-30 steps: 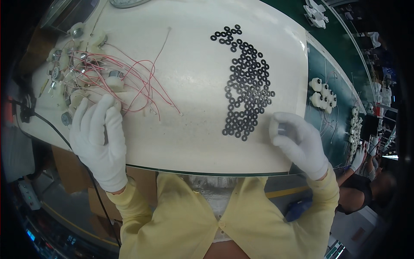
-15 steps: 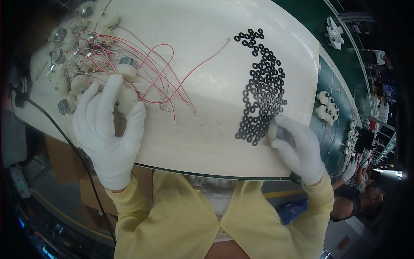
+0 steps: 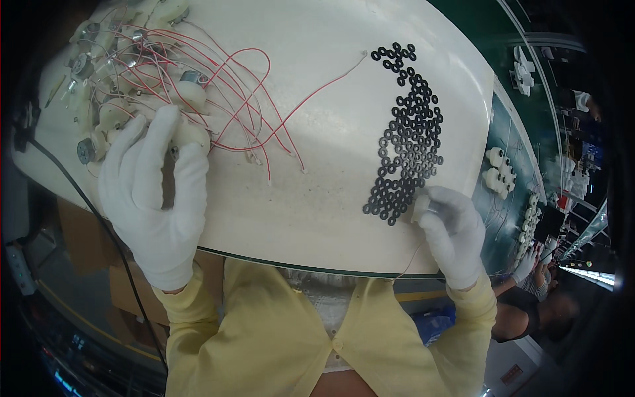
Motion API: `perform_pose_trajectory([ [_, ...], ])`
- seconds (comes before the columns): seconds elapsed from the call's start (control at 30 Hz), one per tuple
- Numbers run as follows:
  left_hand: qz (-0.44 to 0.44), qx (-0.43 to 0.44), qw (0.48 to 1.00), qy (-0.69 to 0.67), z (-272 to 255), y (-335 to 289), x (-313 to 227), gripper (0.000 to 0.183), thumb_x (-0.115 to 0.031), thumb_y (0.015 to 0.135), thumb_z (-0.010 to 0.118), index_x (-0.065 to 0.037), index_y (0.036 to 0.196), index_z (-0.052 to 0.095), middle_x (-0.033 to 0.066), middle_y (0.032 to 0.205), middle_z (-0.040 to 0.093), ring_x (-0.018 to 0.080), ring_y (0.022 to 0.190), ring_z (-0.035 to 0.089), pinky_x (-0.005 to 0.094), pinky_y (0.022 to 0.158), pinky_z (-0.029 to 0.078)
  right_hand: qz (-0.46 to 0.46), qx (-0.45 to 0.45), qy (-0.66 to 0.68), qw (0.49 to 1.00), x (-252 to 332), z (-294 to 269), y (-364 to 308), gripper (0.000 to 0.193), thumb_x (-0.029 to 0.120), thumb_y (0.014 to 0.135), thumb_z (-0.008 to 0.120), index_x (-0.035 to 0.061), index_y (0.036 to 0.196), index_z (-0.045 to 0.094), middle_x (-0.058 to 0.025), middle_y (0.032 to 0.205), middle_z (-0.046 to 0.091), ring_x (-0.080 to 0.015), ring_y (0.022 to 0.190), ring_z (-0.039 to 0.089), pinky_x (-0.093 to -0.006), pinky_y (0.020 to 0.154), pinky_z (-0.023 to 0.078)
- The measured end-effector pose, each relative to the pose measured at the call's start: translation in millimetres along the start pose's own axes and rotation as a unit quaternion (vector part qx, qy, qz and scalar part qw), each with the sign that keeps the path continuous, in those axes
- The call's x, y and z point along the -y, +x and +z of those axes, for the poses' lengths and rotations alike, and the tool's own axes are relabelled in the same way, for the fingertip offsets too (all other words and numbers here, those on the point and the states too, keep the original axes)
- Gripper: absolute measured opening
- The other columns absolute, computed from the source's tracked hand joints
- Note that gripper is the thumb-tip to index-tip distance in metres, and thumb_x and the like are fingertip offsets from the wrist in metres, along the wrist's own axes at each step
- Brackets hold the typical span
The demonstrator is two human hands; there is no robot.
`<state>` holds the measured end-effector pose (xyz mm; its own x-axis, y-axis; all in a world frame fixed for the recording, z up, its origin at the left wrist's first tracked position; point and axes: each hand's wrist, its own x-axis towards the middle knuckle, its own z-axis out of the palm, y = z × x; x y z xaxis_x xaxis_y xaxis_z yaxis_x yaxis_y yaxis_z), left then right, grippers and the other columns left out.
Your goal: The person repeatedly picks up small white cylindrical components and black washers from a table, inserts the washers into the components, and places the assembled units on the right side of the table. The process is continuous and repetitive throughout the clip.
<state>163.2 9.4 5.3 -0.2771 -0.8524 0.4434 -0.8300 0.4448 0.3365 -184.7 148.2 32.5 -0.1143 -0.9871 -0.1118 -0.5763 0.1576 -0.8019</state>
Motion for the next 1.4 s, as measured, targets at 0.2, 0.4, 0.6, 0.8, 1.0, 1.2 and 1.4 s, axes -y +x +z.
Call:
perform_pose_trajectory([
  [0.2,0.003,-0.032,0.999,-0.019,6,1,3,0.041,-0.013,0.083,0.076,-0.006,0.124,0.073,0.0088,0.112,0.073,0.0338,0.11,0.065,0.043,0.094,0.048,-0.1,0.002,-0.193,0.976,16,1,12,0.043,0.016,0.08,0.088,0.0044,0.114,0.064,-0.0058,0.086,0.074,-0.0212,0.067,0.068,-0.0313,0.064,0.052],
  [0.4,0.012,-0.017,1.0,-0.015,5,2,4,0.041,-0.013,0.086,0.074,-0.003,0.125,0.071,0.0105,0.115,0.073,0.0364,0.113,0.064,0.0442,0.097,0.048,-0.114,0.081,-0.34,0.93,46,-22,10,0.043,0.028,0.079,0.087,0.0097,0.11,0.064,-0.0026,0.081,0.072,-0.0228,0.062,0.065,-0.0336,0.063,0.046],
  [0.6,0.02,-0.016,0.999,-0.023,3,2,7,0.04,-0.012,0.087,0.073,-0.002,0.126,0.07,0.0108,0.118,0.073,0.0377,0.116,0.063,0.0446,0.097,0.049,-0.098,0.119,-0.382,0.911,51,-30,-1,0.033,0.029,0.084,0.081,0.0123,0.104,0.062,-0.0003,0.075,0.068,-0.0207,0.058,0.061,-0.0342,0.058,0.04],
  [0.8,0.044,-0.02,0.999,-0.013,7,4,6,0.043,-0.013,0.085,0.075,-0.003,0.127,0.07,0.0114,0.117,0.072,0.038,0.115,0.064,0.0444,0.094,0.049,-0.108,0.108,-0.369,0.917,45,-25,0,0.031,0.027,0.084,0.08,0.0139,0.104,0.061,0.0017,0.076,0.066,-0.0208,0.06,0.061,-0.0345,0.058,0.04],
  [1.0,0.05,-0.036,0.998,-0.015,7,4,3,0.047,-0.014,0.083,0.079,-0.007,0.128,0.071,0.0104,0.115,0.072,0.035,0.114,0.064,0.0441,0.095,0.049,-0.126,0.082,-0.405,0.902,46,-20,-9,0.028,0.026,0.084,0.08,0.0144,0.103,0.063,0.002,0.07,0.061,-0.021,0.06,0.059,-0.0349,0.06,0.04],
  [1.2,0.046,-0.038,0.998,-0.003,8,5,1,0.046,-0.014,0.083,0.079,-0.008,0.128,0.072,0.0096,0.114,0.072,0.0332,0.114,0.064,0.0429,0.096,0.048,-0.115,0.091,-0.386,0.911,43,-23,-3,0.029,0.028,0.083,0.08,0.0142,0.103,0.064,0.001,0.069,0.062,-0.0217,0.061,0.06,-0.0351,0.061,0.041],
  [1.4,0.051,-0.044,0.998,-0.003,10,5,0,0.045,-0.013,0.083,0.079,-0.007,0.127,0.072,0.009,0.114,0.072,0.0332,0.113,0.065,0.0428,0.095,0.048,0.077,0.066,-0.082,0.992,18,-32,-12,0.029,0.025,0.098,0.071,0.0054,0.119,0.065,-0.0027,0.077,0.069,-0.0119,0.064,0.064,-0.0301,0.06,0.05],
])
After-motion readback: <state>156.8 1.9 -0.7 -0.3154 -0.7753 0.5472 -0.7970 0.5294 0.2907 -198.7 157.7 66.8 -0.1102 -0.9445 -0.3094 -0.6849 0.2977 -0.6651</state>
